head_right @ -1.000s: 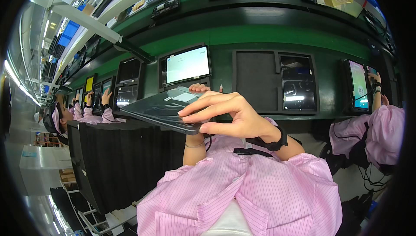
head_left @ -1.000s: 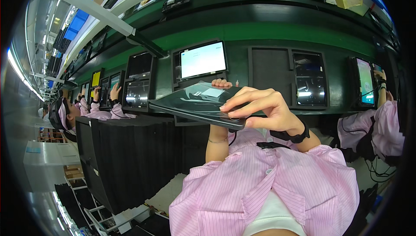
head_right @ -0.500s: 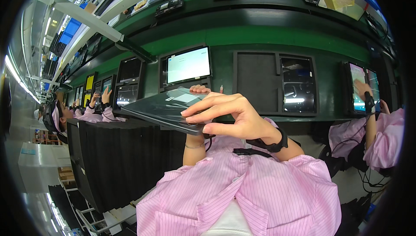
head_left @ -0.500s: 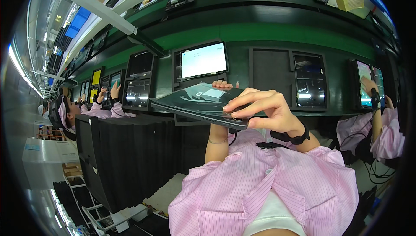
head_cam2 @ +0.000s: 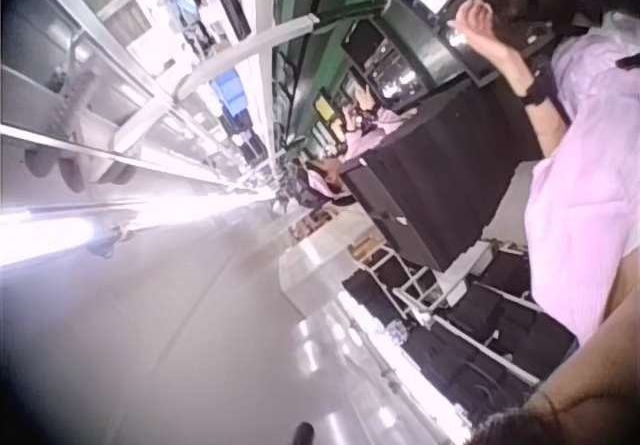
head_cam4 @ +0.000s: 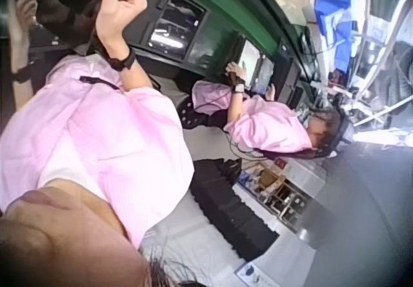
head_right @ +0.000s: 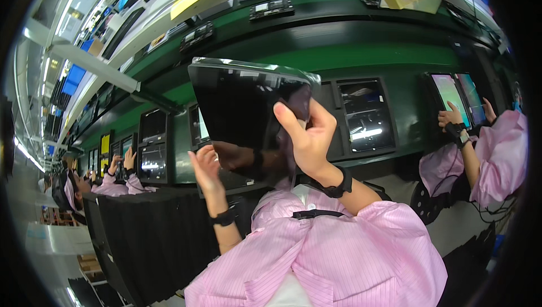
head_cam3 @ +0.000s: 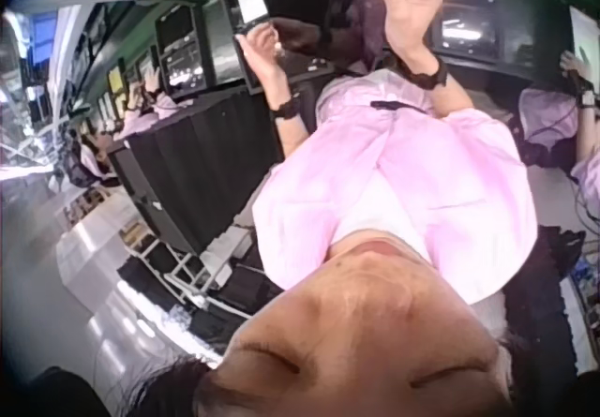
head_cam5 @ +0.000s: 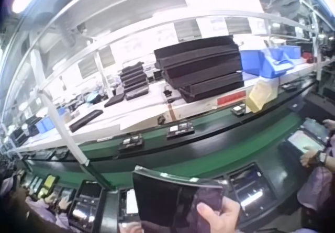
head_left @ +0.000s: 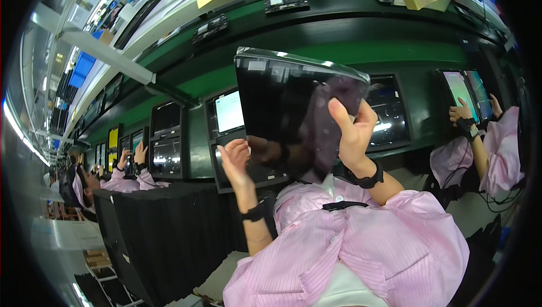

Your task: The worker is performing quality control inspections and tests on tablet devices on an electronics assembly line.

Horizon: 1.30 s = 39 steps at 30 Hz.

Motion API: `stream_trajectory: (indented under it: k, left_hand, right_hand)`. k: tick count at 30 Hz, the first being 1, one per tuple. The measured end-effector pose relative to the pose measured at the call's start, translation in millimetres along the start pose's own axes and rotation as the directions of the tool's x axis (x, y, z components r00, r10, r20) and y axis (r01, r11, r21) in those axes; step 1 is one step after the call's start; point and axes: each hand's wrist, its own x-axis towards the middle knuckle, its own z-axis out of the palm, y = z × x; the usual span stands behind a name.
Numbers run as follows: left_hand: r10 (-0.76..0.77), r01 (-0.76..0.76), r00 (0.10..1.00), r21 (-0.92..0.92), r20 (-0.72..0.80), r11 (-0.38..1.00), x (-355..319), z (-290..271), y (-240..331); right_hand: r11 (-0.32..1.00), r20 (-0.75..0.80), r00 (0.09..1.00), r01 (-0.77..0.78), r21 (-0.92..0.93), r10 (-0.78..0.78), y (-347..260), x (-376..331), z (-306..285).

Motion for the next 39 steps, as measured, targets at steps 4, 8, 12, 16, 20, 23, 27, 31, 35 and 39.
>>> stream_trajectory:
  k: [4, 8, 12, 16, 20, 23, 27, 31, 35, 39]
  left_hand:
    - [0.153, -0.311, 0.851, 0.249, 0.503, 0.917, -15.0, -3.3, 9.9]
    - [-0.183, 0.164, 0.905, 0.081, 0.383, 0.983, -37.5, 2.1, -10.4]
    - [-0.193, 0.163, 0.880, 0.106, 0.434, 0.981, -53.3, 1.5, -27.6]
    - [-0.267, 0.219, 0.866, 0.158, 0.423, 0.963, -56.6, -2.9, -31.4]
    - [-0.262, 0.221, 0.886, 0.149, 0.382, 0.964, -59.6, -2.1, -31.2]
    - [-0.266, 0.221, 0.882, 0.155, 0.389, 0.963, -61.9, -0.4, -31.6]
    - [-0.256, 0.211, 0.884, 0.154, 0.392, 0.965, -60.6, 0.8, -33.3]
    - [-0.280, 0.234, 0.881, 0.164, 0.382, 0.958, -58.0, 0.0, -34.9]
    - [-0.295, 0.244, 0.867, 0.175, 0.402, 0.954, -57.7, 0.5, -34.5]
    - [-0.284, 0.242, 0.885, 0.155, 0.369, 0.958, -58.9, 2.7, -33.8]
  right_hand:
    - [0.957, 0.121, 0.953, -0.284, 0.055, 0.276, -7.0, 9.5, 2.3]
    - [0.907, 0.118, 0.914, -0.402, 0.129, 0.388, -10.4, 8.5, 1.7]
    - [0.813, 0.204, 0.862, -0.506, 0.289, 0.464, -10.0, 7.9, -8.3]
    - [0.805, 0.154, 0.856, -0.517, 0.293, 0.494, -4.6, 3.5, -15.8]
    - [0.790, 0.214, 0.851, -0.525, 0.317, 0.479, 4.2, 1.3, -21.6]
    - [0.736, 0.209, 0.814, -0.580, 0.349, 0.542, 9.8, 0.6, -24.7]
    - [0.727, 0.188, 0.817, -0.572, 0.380, 0.545, 12.8, 0.9, -26.9]
    - [0.693, 0.226, 0.804, -0.591, 0.413, 0.551, 13.4, 2.0, -28.4]
    - [0.749, 0.191, 0.823, -0.567, 0.344, 0.535, 15.1, 3.7, -28.2]
    - [0.707, 0.221, 0.807, -0.588, 0.393, 0.548, 14.2, 4.7, -27.7]
